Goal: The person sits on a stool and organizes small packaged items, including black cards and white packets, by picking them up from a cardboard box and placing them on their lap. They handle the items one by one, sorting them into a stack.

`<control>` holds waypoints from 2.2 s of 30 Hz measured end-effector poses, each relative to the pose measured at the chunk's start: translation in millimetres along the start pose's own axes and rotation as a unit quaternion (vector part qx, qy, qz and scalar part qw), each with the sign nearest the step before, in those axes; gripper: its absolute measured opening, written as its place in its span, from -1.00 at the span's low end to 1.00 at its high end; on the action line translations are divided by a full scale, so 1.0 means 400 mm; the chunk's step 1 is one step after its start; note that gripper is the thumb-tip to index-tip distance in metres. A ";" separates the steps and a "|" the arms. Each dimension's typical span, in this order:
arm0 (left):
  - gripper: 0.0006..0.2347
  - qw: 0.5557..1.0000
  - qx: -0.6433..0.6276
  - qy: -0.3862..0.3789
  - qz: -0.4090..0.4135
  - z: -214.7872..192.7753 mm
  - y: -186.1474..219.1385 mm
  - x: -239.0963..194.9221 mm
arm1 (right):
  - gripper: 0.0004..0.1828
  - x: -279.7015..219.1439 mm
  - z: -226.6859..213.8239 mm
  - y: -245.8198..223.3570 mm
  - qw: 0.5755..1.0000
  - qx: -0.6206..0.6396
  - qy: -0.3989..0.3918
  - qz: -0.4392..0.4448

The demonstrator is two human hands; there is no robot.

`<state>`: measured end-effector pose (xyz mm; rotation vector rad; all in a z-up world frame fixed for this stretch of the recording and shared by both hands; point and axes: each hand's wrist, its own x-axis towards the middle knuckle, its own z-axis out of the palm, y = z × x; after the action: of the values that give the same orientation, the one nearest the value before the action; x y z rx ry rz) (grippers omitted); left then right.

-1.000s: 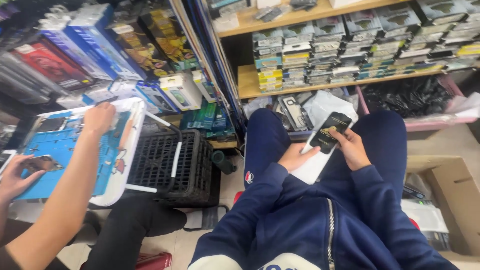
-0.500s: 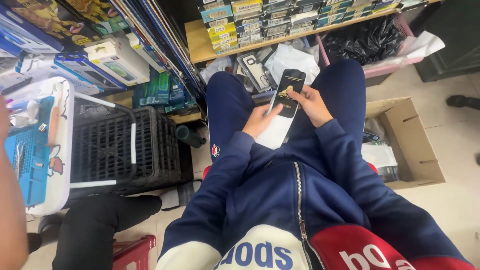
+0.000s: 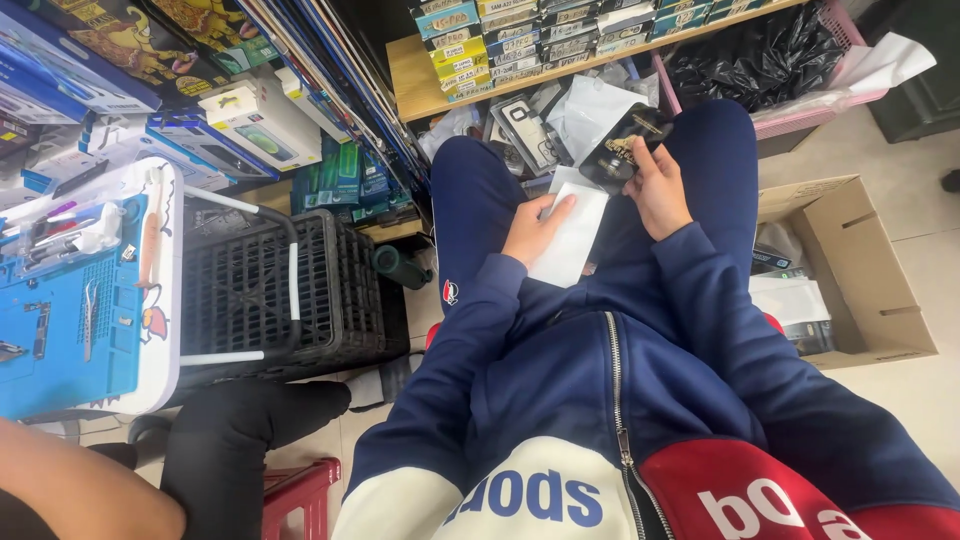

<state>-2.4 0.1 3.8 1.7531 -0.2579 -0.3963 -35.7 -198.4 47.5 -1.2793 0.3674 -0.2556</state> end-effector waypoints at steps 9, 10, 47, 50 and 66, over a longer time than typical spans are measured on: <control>-0.58 1.000 -0.013 0.001 -0.024 -0.001 0.017 -0.007 | -0.84 -0.022 0.016 -0.023 0.999 -0.016 -0.030 -0.015; -0.57 0.999 -0.018 0.004 -0.033 0.001 0.024 -0.010 | -0.84 -0.027 0.018 -0.027 0.999 -0.023 -0.033 -0.015; -0.60 0.998 -0.032 0.004 -0.047 0.005 0.005 -0.002 | -0.50 0.012 -0.015 0.049 0.965 -0.184 -0.170 -0.073; -0.56 0.999 -0.018 0.008 -0.043 0.001 0.003 0.005 | -0.68 -0.015 0.009 0.013 0.955 -0.210 -0.195 -0.075; -0.67 1.000 -0.014 0.005 -0.016 -0.006 0.093 -0.047 | -0.68 0.093 -0.185 -0.059 0.972 -0.185 -0.009 -0.145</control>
<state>-17.0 1.5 42.7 1.7341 -0.2164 -0.4116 -31.3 -284.5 47.8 -1.7046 0.2151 -0.4383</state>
